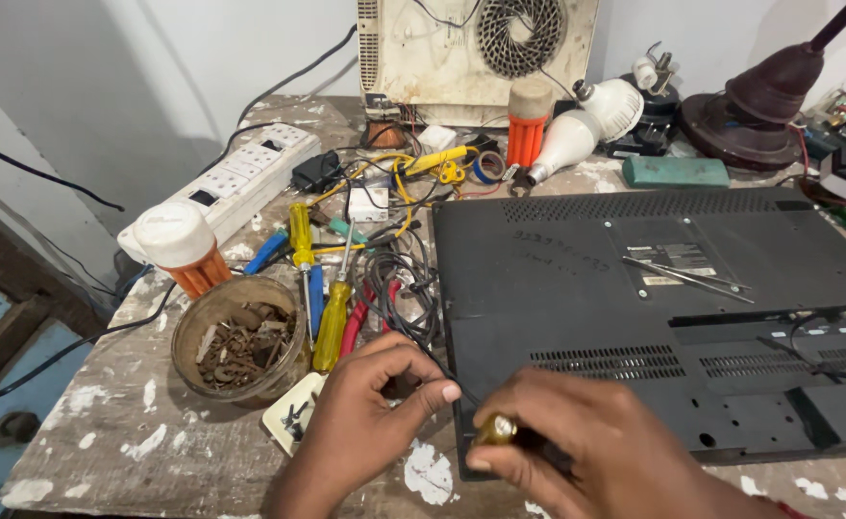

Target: The person uses a screwdriver to remove screws from the back cover of a Panasonic television lying face-down on a cluttered workbench. They unscrew screws at several points around the panel, set removed screws aside, and reposition the screwdriver bit between screws.

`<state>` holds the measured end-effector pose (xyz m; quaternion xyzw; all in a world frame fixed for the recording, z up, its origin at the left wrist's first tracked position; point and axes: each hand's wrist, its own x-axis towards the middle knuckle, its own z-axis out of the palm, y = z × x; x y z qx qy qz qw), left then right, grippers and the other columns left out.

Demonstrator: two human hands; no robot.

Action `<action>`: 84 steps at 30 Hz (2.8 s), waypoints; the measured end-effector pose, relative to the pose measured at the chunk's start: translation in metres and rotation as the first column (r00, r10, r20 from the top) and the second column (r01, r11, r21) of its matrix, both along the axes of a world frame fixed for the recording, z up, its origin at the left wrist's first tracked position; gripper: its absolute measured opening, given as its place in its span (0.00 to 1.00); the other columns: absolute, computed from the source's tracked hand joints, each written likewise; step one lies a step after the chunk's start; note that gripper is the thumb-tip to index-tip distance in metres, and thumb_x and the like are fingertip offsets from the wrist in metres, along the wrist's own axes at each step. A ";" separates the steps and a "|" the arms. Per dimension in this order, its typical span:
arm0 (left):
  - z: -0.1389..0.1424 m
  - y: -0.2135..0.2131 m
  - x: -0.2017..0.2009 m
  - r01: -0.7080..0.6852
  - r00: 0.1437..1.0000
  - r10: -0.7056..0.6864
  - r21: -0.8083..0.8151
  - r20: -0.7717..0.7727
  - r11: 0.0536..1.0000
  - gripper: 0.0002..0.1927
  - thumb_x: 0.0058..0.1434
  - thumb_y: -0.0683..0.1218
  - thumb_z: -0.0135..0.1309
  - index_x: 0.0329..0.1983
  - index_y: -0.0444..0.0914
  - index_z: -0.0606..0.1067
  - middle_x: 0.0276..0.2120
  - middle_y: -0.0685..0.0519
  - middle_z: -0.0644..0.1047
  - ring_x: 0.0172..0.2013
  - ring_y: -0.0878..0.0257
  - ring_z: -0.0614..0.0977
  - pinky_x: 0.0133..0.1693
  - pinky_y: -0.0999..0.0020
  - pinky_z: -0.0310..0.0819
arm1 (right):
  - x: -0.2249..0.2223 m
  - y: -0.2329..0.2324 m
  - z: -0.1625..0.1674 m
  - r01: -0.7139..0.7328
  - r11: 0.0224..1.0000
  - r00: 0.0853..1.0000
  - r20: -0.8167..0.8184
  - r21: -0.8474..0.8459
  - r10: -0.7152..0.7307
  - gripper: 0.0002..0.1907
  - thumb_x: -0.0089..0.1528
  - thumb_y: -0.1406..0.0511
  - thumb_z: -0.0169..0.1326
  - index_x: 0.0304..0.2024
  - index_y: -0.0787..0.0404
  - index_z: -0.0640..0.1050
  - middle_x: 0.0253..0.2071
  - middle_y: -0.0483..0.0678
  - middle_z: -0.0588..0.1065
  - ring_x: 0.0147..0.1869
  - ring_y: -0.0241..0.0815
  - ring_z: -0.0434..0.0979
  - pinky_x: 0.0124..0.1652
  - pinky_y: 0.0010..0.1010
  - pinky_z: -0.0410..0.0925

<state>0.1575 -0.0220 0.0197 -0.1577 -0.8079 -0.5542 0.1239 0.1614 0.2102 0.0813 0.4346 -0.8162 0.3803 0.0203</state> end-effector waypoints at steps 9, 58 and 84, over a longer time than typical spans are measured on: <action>0.001 0.005 0.006 -0.033 0.995 0.031 0.012 0.097 0.999 0.08 0.55 0.46 0.68 0.29 0.36 0.81 0.27 0.56 0.77 0.28 0.67 0.78 0.30 0.71 0.69 | 0.003 -0.001 0.008 0.008 0.997 0.998 0.057 0.081 -0.013 0.11 0.65 0.60 0.60 0.44 0.60 0.78 0.34 0.48 0.75 0.33 0.49 0.77 0.33 0.35 0.69; -0.025 0.017 -0.005 0.222 0.960 -0.260 0.275 0.109 0.935 0.10 0.52 0.37 0.68 0.38 0.31 0.84 0.38 0.53 0.79 0.37 0.68 0.80 0.37 0.74 0.76 | -0.021 0.017 0.014 -0.048 0.985 0.999 0.011 -0.168 0.050 0.11 0.64 0.67 0.60 0.49 0.61 0.83 0.37 0.49 0.80 0.36 0.40 0.82 0.36 0.30 0.73; -0.025 0.011 -0.005 0.259 0.924 -0.349 0.419 0.155 0.870 0.13 0.53 0.33 0.66 0.42 0.31 0.83 0.42 0.51 0.78 0.43 0.63 0.82 0.41 0.71 0.82 | -0.025 0.014 0.015 -0.143 0.979 0.988 0.043 -0.147 0.151 0.21 0.63 0.72 0.57 0.60 0.60 0.78 0.41 0.50 0.81 0.39 0.40 0.82 0.39 0.28 0.73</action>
